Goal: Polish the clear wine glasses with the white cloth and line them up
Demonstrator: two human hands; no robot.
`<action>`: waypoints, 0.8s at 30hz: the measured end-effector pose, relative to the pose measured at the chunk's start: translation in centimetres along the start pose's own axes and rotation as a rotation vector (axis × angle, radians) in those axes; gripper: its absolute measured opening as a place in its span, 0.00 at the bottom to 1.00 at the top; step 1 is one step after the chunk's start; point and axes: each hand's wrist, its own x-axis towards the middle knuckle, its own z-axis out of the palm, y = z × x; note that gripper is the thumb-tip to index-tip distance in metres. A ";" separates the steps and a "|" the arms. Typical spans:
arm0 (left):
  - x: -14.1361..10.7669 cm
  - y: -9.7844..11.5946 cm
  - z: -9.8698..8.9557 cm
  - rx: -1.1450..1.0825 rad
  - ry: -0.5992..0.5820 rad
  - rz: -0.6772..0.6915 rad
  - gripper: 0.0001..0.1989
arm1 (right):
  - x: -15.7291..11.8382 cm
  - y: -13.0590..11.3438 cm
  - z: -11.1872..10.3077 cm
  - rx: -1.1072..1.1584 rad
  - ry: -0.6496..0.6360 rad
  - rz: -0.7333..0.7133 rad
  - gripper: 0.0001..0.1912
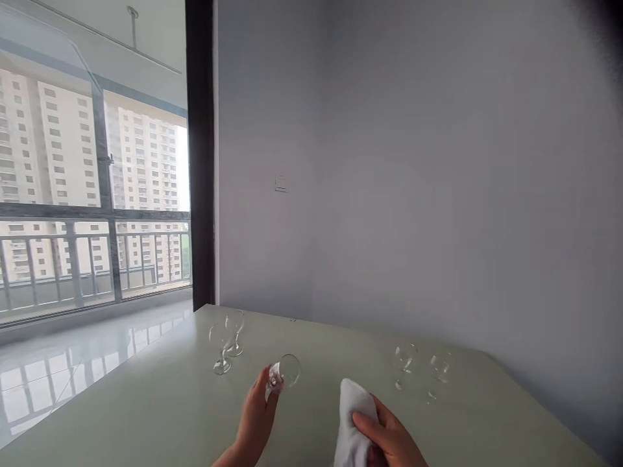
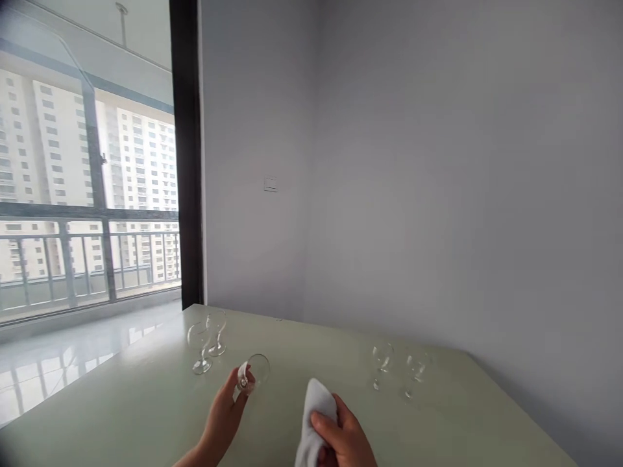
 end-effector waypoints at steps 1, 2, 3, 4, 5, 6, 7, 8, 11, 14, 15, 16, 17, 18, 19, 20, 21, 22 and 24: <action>-0.5 0.7 1.1 -0.012 -0.031 0.026 0.17 | 0.2 -0.1 0.9 0.056 -0.032 -0.027 0.20; -0.9 1.2 2.1 -0.021 -0.059 0.051 0.16 | 0.4 -0.1 1.6 0.094 -0.061 -0.057 0.22; -1.3 1.6 2.9 -0.023 -0.083 0.076 0.15 | 0.7 0.0 2.1 0.098 -0.087 -0.089 0.24; -1.5 1.9 3.5 -0.015 -0.103 0.102 0.14 | 0.9 0.3 2.4 0.058 -0.108 -0.125 0.26; -1.7 2.0 4.0 0.004 -0.119 0.132 0.14 | 1.2 0.6 2.4 -0.022 -0.131 -0.160 0.28; -1.8 1.9 4.3 0.036 -0.133 0.169 0.14 | 1.4 1.0 2.1 -0.133 -0.155 -0.187 0.29; -1.8 1.7 4.5 0.077 -0.144 0.212 0.14 | 1.5 1.3 1.7 -0.258 -0.177 -0.204 0.30; -1.8 1.5 4.7 0.124 -0.156 0.262 0.14 | 1.6 1.7 1.2 -0.381 -0.192 -0.215 0.29; -2.0 0.9 4.8 0.253 -0.203 0.451 0.14 | 1.8 2.0 -0.3 -0.690 -0.176 -0.303 0.25; -2.5 0.9 4.7 0.352 -0.251 0.657 0.15 | 1.8 1.9 -0.9 -0.898 -0.142 -0.342 0.26; -2.6 1.1 4.7 0.378 -0.262 0.719 0.15 | 1.9 2.0 -0.9 -0.910 -0.147 -0.292 0.25; -2.8 1.3 4.6 0.402 -0.270 0.776 0.16 | 2.0 2.2 -0.9 -0.888 -0.159 -0.220 0.23; -2.8 1.6 4.5 0.424 -0.275 0.826 0.16 | 2.1 2.6 -0.8 -0.842 -0.168 -0.157 0.22; -2.9 1.8 4.4 0.445 -0.273 0.871 0.16 | 2.3 3.0 -0.8 -0.786 -0.171 -0.118 0.20; -2.9 2.0 4.3 0.469 -0.251 0.912 0.16 | 2.4 3.4 -0.8 -0.727 -0.173 -0.108 0.20; -2.8 2.3 4.1 0.499 -0.220 0.950 0.16 | 2.6 3.9 -0.8 -0.663 -0.170 -0.104 0.18; -2.8 2.5 4.0 0.528 -0.174 0.983 0.17 | 2.7 4.2 -0.9 -0.591 -0.173 -0.085 0.18; -2.7 2.6 3.8 0.549 -0.121 1.006 0.17 | 2.9 4.6 -1.0 -0.509 -0.181 -0.050 0.18; -2.4 2.9 3.4 0.575 -0.049 1.046 0.18 | 3.0 4.8 -1.3 -0.368 -0.199 0.053 0.24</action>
